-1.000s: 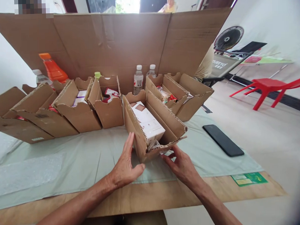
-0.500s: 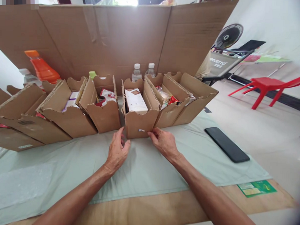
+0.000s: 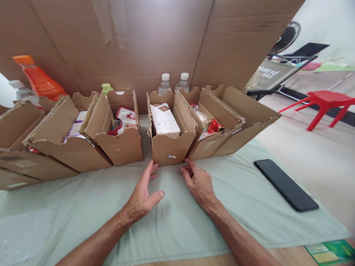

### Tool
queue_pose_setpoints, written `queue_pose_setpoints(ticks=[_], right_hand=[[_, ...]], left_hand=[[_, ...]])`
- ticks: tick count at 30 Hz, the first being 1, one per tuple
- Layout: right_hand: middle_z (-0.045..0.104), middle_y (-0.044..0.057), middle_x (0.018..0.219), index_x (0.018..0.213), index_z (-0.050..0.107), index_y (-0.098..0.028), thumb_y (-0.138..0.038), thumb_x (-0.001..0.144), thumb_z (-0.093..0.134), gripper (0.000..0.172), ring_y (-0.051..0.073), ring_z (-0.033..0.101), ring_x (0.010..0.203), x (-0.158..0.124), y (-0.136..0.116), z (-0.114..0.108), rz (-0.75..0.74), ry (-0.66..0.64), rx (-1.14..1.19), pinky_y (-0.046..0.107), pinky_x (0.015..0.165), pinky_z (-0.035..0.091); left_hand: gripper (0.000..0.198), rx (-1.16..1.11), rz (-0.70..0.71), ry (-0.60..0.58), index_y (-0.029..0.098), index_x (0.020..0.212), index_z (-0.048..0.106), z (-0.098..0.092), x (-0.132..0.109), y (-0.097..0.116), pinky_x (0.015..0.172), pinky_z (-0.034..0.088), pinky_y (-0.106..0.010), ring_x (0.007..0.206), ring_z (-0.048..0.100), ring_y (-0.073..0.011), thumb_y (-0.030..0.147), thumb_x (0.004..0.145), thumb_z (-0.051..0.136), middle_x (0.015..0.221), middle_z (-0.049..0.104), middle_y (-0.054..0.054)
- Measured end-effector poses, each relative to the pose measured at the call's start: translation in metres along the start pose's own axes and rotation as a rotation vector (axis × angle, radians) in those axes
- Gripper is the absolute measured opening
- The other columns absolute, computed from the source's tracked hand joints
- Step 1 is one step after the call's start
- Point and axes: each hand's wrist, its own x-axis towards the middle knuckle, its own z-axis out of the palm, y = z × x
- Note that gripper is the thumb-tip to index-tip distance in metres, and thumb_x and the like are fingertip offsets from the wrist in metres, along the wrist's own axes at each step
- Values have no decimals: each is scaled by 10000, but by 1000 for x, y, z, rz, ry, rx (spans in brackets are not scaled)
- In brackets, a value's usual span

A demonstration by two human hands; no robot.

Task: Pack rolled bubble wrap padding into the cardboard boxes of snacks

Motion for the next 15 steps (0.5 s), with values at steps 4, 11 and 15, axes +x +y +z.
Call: queue_pose_setpoints(ticks=[4, 11, 15], right_hand=[[813, 45, 931, 1265, 710, -189, -311, 929, 514, 408, 205, 760, 782, -1, 6, 2, -25, 31, 62, 316, 784, 581], [815, 88, 905, 1024, 769, -192, -378, 926, 495, 346, 242, 757, 772, -6, 8, -5, -113, 129, 141, 365, 772, 594], [807, 68, 887, 1018, 764, -191, -374, 961, 507, 320, 200, 737, 732, -13, -29, -12, -230, 140, 200, 317, 749, 588]], left_hand=[[897, 57, -22, -43, 230, 1670, 218, -7, 4, 2, 1244, 338, -611, 1576, 327, -373, 332, 892, 652, 1701, 339, -186], [737, 422, -6, -282, 248, 1588, 440, -6, 5, 17, 1222, 393, -593, 1586, 309, -373, 285, 883, 651, 1731, 305, -144], [591, 765, 173, -471, 175, 1478, 572, 10, -3, 24, 1289, 182, -674, 1569, 322, -425, 374, 930, 667, 1659, 417, -209]])
